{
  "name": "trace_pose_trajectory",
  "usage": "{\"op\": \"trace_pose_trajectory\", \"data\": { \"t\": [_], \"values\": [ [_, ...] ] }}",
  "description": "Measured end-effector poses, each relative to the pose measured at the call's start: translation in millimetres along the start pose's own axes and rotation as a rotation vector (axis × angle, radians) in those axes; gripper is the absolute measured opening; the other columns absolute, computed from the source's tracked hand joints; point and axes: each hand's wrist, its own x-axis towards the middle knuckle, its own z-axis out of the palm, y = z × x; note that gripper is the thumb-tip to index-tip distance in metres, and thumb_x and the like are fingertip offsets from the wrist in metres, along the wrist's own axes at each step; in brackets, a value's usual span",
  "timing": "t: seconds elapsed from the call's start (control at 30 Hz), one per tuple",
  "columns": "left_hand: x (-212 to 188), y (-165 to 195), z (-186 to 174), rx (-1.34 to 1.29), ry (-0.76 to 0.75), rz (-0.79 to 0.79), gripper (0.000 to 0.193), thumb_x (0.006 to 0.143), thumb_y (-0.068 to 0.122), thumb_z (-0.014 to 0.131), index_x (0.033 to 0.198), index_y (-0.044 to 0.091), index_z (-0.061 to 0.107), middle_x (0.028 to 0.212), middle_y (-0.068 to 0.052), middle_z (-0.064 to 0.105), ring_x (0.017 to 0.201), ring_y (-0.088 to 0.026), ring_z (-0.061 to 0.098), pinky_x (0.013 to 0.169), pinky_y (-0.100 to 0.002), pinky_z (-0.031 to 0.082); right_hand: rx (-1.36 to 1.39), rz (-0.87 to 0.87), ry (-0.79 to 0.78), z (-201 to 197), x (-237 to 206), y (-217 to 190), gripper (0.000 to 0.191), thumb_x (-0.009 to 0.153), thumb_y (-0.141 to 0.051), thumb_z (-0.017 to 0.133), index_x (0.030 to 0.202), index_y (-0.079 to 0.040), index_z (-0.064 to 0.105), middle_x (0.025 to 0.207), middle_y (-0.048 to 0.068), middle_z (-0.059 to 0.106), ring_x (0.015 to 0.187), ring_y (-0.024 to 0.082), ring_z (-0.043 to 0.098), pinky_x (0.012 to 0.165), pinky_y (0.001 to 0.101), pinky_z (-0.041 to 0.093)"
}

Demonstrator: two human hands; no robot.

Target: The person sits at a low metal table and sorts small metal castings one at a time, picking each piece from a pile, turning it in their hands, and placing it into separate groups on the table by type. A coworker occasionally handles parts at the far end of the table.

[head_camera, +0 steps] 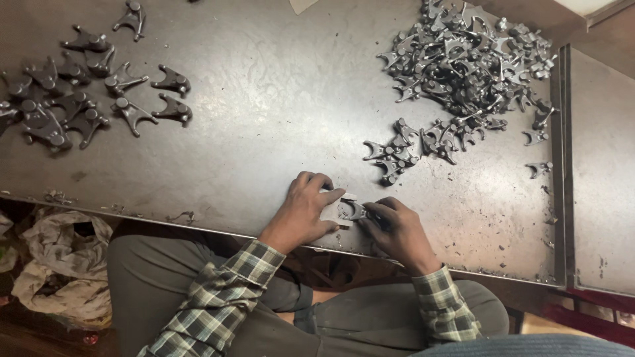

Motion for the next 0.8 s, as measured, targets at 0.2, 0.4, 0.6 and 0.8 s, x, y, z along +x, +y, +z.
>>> {"op": "trace_pose_trajectory", "data": {
  "t": [0.2,0.4,0.6,0.8],
  "values": [
    [0.1,-1.4,0.7,-0.005,0.007,0.004,0.067,0.059,0.024,0.091,0.122,0.01,0.073,0.121,-0.011,0.06,0.116,-0.034,0.051,0.104,-0.048,0.043,0.567,0.342,-0.041,-30.0,-3.8,43.4,0.031,0.082,-0.018,0.08,0.11,-0.005,0.076,0.091,0.009,0.073,0.066,0.019,0.065,0.053,0.0296,0.054],
    [0.0,-2.6,1.2,-0.011,0.004,-0.003,0.069,0.057,0.023,0.092,0.121,0.01,0.073,0.121,-0.01,0.06,0.117,-0.034,0.051,0.104,-0.048,0.043,1.323,0.197,0.165,-49.7,4.3,81.5,0.027,0.086,-0.021,0.083,0.104,-0.006,0.07,0.098,0.012,0.071,0.082,0.019,0.072,0.06,0.028,0.059],
    [0.6,-0.8,0.1,-0.014,0.002,-0.015,0.069,0.057,0.022,0.092,0.122,0.01,0.073,0.121,-0.01,0.061,0.116,-0.034,0.05,0.104,-0.047,0.043,0.155,0.248,0.26,-36.0,41.0,77.0,0.041,0.089,-0.012,0.078,0.129,-0.011,0.072,0.11,0.014,0.073,0.079,0.017,0.071,0.069,0.0289,0.058],
    [0.6,0.6,-1.6,-0.016,-0.025,-0.037,0.07,0.057,0.022,0.093,0.122,0.009,0.073,0.122,-0.011,0.06,0.116,-0.034,0.05,0.104,-0.048,0.043,-0.085,0.042,0.183,-29.7,55.3,58.0,0.033,0.089,-0.013,0.079,0.12,-0.006,0.074,0.12,0.012,0.069,0.1,0.024,0.072,0.085,0.0325,0.061]
  ]
}}
